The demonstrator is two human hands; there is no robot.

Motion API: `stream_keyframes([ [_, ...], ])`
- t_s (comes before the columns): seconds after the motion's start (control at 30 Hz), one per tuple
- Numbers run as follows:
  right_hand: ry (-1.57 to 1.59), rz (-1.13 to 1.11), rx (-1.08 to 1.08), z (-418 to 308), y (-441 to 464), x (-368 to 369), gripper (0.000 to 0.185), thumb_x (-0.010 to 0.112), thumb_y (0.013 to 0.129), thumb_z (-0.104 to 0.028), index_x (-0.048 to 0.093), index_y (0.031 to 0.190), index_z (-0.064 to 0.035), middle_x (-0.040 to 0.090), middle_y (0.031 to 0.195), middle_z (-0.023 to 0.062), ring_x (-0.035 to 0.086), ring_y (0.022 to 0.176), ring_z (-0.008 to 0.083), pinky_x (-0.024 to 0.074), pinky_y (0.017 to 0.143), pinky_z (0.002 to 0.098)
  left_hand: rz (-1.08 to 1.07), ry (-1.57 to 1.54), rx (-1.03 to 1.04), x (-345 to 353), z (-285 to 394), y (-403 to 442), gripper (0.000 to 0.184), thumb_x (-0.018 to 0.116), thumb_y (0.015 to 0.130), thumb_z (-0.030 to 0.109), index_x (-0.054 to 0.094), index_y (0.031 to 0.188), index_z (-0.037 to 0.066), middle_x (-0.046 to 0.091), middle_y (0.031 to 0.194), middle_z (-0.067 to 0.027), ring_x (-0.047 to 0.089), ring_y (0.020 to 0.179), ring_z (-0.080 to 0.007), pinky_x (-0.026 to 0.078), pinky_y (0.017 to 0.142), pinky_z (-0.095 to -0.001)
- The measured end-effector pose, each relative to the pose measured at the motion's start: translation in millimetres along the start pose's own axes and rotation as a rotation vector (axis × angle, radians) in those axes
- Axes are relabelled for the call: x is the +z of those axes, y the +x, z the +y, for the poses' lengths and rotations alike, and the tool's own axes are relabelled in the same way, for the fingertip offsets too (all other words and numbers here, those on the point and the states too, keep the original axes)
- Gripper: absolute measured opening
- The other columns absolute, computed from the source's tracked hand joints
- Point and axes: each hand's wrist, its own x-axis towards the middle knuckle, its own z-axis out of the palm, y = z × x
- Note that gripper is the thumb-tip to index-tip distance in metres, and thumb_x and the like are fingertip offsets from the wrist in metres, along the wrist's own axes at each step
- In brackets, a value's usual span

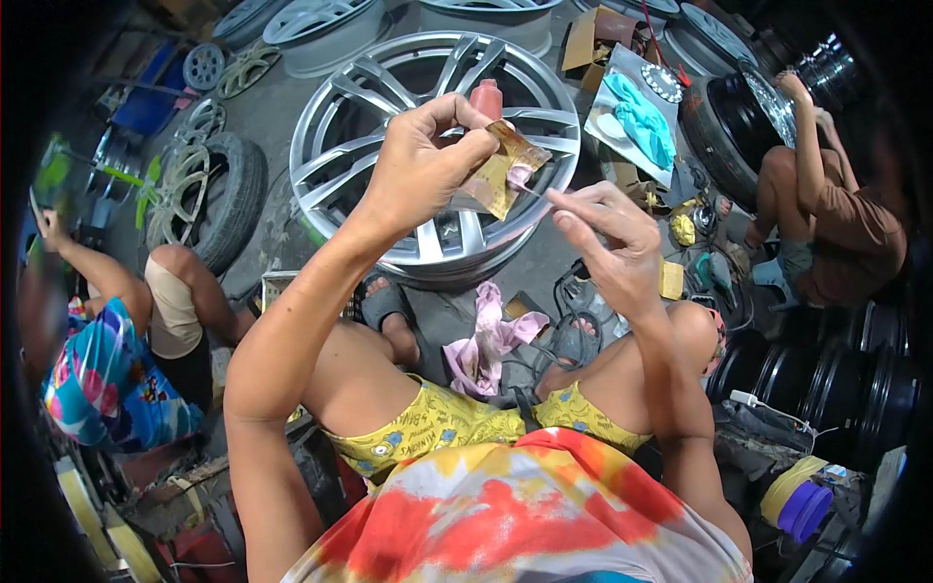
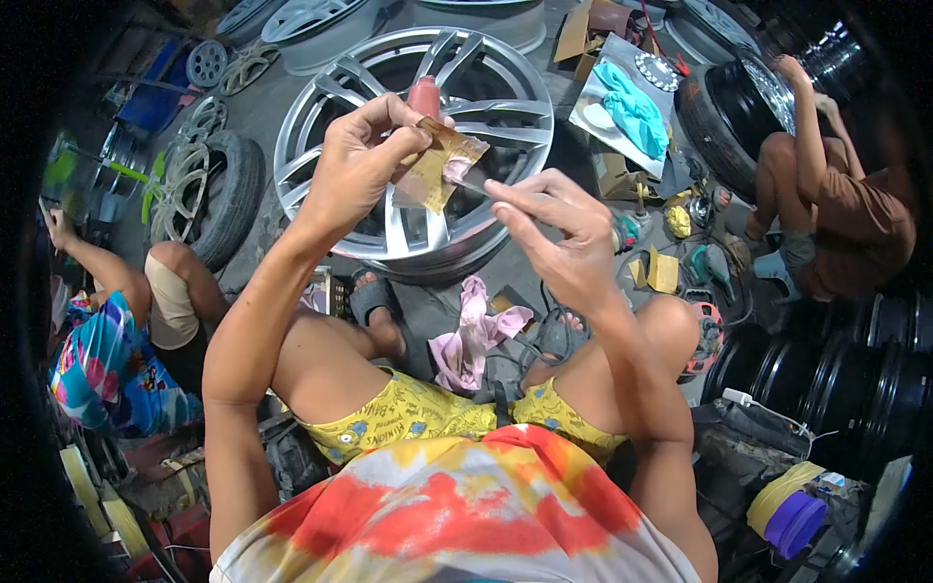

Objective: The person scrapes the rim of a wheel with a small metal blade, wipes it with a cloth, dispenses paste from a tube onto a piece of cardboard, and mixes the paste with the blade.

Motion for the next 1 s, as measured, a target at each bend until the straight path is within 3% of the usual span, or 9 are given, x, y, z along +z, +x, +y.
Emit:
stream_keyframes([
  [0.13,0.029,0.032,0.052,5,2,-3,0.024,0.072,0.088,0.001,0.076,0.112,-0.0022,0.070,0.091,0.0079,0.063,0.083,0.0124,0.0483,0.072,0.0246,-0.001,0.031,0.023,-4,-6,-1,0.003,0.060,0.092,0.004,0.060,0.093,0.001,0.071,0.110,-0.0114,0.066,0.092,-0.0107,0.055,0.077,-0.0249],
  [0.4,0.157,0.025,0.150,5,2,-7,0.022,0.070,0.092,-0.001,0.074,0.113,0.0011,0.070,0.093,0.0083,0.063,0.081,0.0108,0.0487,0.070,0.0220,-0.034,0.040,-0.032,2,6,-3,0.002,0.059,0.092,0.003,0.060,0.093,0.002,0.071,0.109,-0.0107,0.065,0.090,-0.0104,0.055,0.075,-0.0251],
  [0.7,0.338,-0.010,0.370,3,-2,-1,0.021,0.066,0.097,-0.005,0.072,0.114,0.0040,0.071,0.089,0.0091,0.062,0.071,0.0086,0.0496,0.062,0.0211,-0.056,-0.067,-0.036,9,-1,-2,0.003,0.058,0.092,0.002,0.060,0.094,0.001,0.070,0.109,-0.0120,0.066,0.097,-0.0138,0.055,0.087,-0.0294],
  [0.93,0.404,-0.143,0.405,3,-5,-7,0.021,0.067,0.097,-0.009,0.073,0.113,0.0022,0.072,0.090,0.0081,0.061,0.070,0.0067,0.0492,0.062,0.0198,-0.043,-0.093,-0.032,7,-4,0,0.003,0.059,0.094,0.004,0.060,0.092,0.003,0.070,0.107,-0.0123,0.067,0.096,-0.0141,0.057,0.088,-0.0309],
  [1.0,0.372,-0.143,0.335,1,-4,-10,0.020,0.069,0.095,-0.005,0.074,0.113,0.0024,0.071,0.093,0.0083,0.063,0.076,0.0086,0.0509,0.067,0.0211,-0.024,-0.094,-0.044,5,-4,2,0.004,0.059,0.094,0.005,0.060,0.091,0.003,0.070,0.105,-0.0117,0.067,0.093,-0.0132,0.057,0.086,-0.0303],
])
